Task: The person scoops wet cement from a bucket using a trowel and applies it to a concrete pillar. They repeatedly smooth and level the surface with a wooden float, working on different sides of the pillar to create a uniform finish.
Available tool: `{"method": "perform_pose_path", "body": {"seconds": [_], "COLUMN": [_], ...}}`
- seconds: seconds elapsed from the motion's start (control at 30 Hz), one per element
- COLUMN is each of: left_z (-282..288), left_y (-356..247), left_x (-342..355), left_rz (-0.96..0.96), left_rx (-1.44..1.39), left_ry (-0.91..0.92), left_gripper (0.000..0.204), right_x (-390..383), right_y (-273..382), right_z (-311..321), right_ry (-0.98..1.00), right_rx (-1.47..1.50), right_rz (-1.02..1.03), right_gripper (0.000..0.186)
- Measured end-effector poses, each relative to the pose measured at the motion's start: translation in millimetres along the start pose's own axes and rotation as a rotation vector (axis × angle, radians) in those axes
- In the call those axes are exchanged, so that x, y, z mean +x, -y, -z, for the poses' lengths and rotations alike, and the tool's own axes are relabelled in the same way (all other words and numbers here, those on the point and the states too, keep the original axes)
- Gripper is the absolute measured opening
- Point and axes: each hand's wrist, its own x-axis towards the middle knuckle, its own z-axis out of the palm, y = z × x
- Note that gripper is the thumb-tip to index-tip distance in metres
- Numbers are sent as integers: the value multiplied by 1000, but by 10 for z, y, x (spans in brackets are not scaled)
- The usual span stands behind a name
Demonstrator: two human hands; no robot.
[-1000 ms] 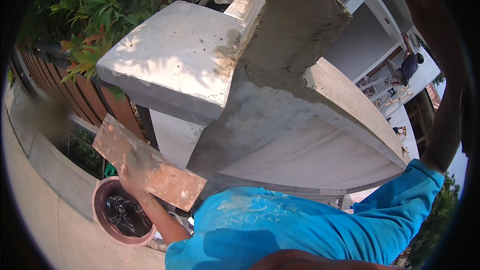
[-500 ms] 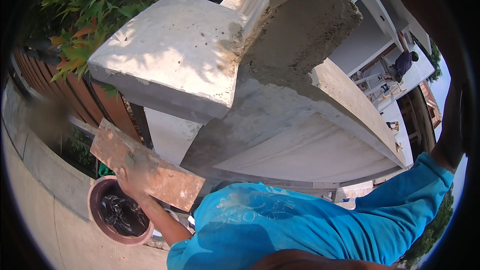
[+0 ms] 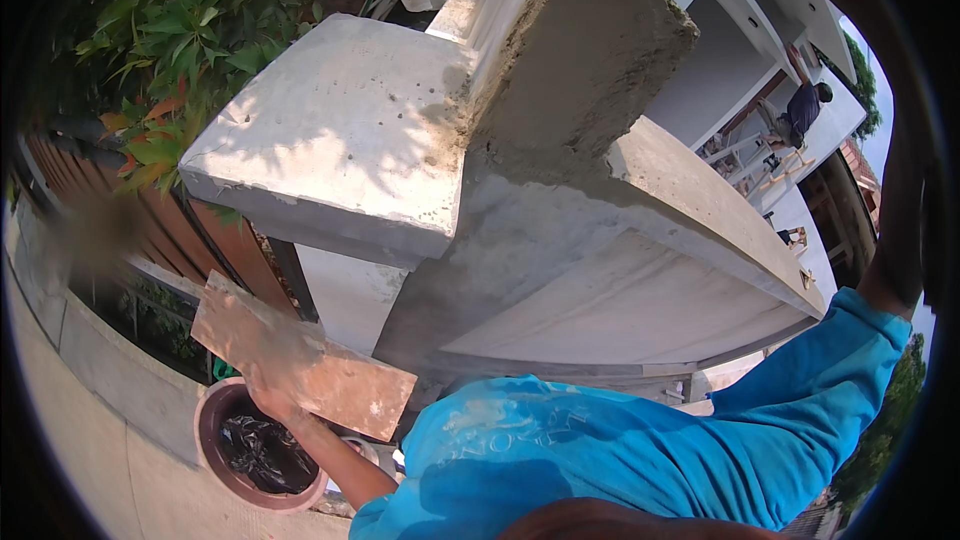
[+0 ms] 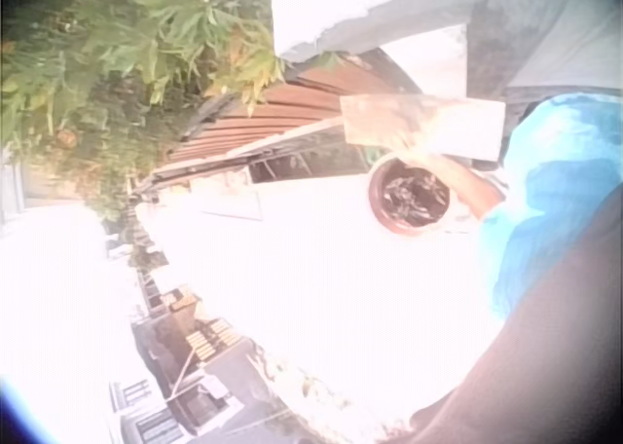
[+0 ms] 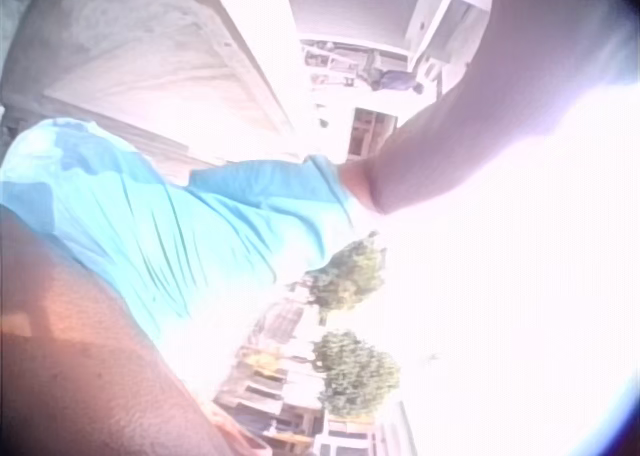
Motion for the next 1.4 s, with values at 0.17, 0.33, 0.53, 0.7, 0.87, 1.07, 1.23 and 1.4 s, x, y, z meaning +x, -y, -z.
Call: {"method": "perform_pose_path", "body": {"seconds": [0.17,0.33,0.53,0.7,0.87,1.07,1.23,1.4], "left_z": [-5,-74,-130,-178,-248,-211,-189,-210], "left_y": [5,-41,-195,-272,-297,-214,-209,-237], "left_x": [19,-17,-74,-10,-15,-8,-25,-48], "left_rz": [25,-35,-73,-67,17,13,-119,-12], "left_rx": [48,7,124,37,-100,24,288,-35], "left_ry": [-54,-59,-137,-53,54,52,-7,-7], "left_gripper": [47,51,49,46,43,39,37,33], "right_x": [-117,-306,-796,-1187,-1077,-747,-744,-840], "right_y": [-175,-377,-111,15,-75,-14,104,209], "right_z": [11,87,82,-228,-254,-216,-302,-314], "right_ry": [-57,-141,-136,39,39,110,199,415], "right_rx": [144,375,658,691,658,581,466,325], "right_rz": [-45,-112,-249,-87,-43,-4,67,108], "right_gripper": [48,50,51,53,49,48,46,42]}}
